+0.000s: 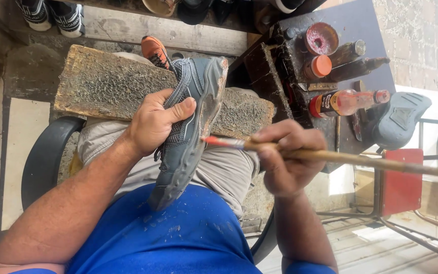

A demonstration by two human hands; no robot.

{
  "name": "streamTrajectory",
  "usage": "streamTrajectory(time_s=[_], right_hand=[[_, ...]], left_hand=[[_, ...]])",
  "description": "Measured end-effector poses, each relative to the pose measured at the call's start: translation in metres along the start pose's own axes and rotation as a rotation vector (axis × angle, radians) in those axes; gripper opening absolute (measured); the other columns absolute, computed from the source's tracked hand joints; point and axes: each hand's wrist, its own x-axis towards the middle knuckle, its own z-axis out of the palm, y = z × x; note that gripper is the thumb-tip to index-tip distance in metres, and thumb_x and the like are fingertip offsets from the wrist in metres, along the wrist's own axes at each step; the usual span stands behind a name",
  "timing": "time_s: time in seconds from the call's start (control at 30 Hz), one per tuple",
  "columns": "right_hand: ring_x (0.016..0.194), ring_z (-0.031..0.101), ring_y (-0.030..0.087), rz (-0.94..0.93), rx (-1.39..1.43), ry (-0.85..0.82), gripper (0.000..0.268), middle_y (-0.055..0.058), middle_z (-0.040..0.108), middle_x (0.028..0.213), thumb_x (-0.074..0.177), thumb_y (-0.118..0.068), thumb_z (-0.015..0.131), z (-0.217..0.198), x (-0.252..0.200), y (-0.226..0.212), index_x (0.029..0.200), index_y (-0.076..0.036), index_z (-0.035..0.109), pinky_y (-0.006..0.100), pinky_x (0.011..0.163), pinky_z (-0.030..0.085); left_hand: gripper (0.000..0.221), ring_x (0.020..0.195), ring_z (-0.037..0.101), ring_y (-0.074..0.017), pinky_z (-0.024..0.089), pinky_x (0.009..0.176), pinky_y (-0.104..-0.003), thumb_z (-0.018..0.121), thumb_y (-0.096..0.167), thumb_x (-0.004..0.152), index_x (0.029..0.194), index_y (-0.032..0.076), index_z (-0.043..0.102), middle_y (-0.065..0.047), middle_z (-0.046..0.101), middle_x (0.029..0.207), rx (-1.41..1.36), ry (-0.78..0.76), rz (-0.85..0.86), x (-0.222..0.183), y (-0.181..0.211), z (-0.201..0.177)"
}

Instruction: Applying a liquid substance to the sole of a shoe using a brush

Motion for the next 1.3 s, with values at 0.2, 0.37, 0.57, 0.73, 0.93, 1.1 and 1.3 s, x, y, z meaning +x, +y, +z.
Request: streamTrajectory(time_s=[0.2,0.37,0.57,0.73,0.93,1.1,1.3], right_hand=[[0.067,0.071,0.022,-0.044,-0.134,0.040,0.029,0.024,0.069,0.086,0.095,-0.004,0.070,-0.001,0.013,0.001,0.100,-0.008,0.042,0.026,0.060,0.058],[0.063,0.067,0.020,-0.051,-0.186,0.023,0.030,0.027,0.068,0.087,0.097,-0.004,0.069,-0.009,0.016,0.000,0.101,-0.006,0.040,0.026,0.059,0.057],[0.072,0.072,0.028,-0.104,-0.255,-0.037,0.029,0.027,0.067,0.089,0.098,-0.002,0.068,-0.016,0.018,-0.003,0.100,-0.006,0.039,0.027,0.062,0.056],[0.070,0.072,0.023,-0.008,-0.157,-0.104,0.030,0.022,0.069,0.085,0.095,-0.005,0.071,-0.011,0.010,-0.005,0.096,-0.009,0.041,0.025,0.060,0.057],[0.073,0.074,0.026,0.144,0.129,-0.088,0.030,0.020,0.067,0.083,0.092,-0.006,0.071,-0.006,-0.005,-0.010,0.097,-0.012,0.043,0.031,0.069,0.063],[0.081,0.074,0.025,0.055,0.055,-0.043,0.028,0.021,0.067,0.088,0.096,-0.009,0.068,-0.005,-0.007,-0.003,0.099,-0.014,0.041,0.032,0.079,0.062],[0.071,0.068,0.020,0.136,0.028,0.025,0.026,0.016,0.064,0.091,0.099,-0.015,0.068,0.009,-0.004,-0.014,0.104,-0.014,0.043,0.022,0.062,0.059]], left_hand=[[0.037,0.088,0.064,-0.0368,0.051,0.090,-0.045,0.081,0.042,0.089,0.084,0.007,0.070,-0.015,0.060,0.093,0.445,0.030,0.253,-0.022,0.038,0.003],[0.039,0.099,0.065,-0.0381,0.051,0.093,-0.043,0.079,0.049,0.088,0.082,0.012,0.068,-0.011,0.057,0.099,0.529,0.014,0.273,-0.024,0.037,0.003],[0.041,0.101,0.065,-0.0406,0.051,0.094,-0.046,0.079,0.049,0.089,0.082,0.011,0.067,-0.012,0.057,0.100,0.522,-0.005,0.306,-0.021,0.034,0.003],[0.038,0.097,0.067,-0.0364,0.051,0.095,-0.043,0.080,0.049,0.090,0.082,0.014,0.069,-0.011,0.057,0.097,0.422,-0.016,0.310,-0.017,0.034,0.003],[0.032,0.095,0.068,-0.0289,0.051,0.096,-0.039,0.078,0.044,0.093,0.085,0.015,0.070,-0.008,0.058,0.097,0.326,0.020,0.319,-0.013,0.027,0.000],[0.032,0.090,0.068,-0.0286,0.052,0.094,-0.039,0.078,0.042,0.093,0.084,0.013,0.069,-0.009,0.058,0.093,0.322,0.039,0.305,-0.018,0.037,0.000],[0.035,0.105,0.065,-0.0172,0.047,0.096,-0.031,0.068,0.045,0.092,0.110,0.015,0.075,0.000,0.065,0.114,0.398,0.036,0.367,-0.009,0.016,-0.001]])
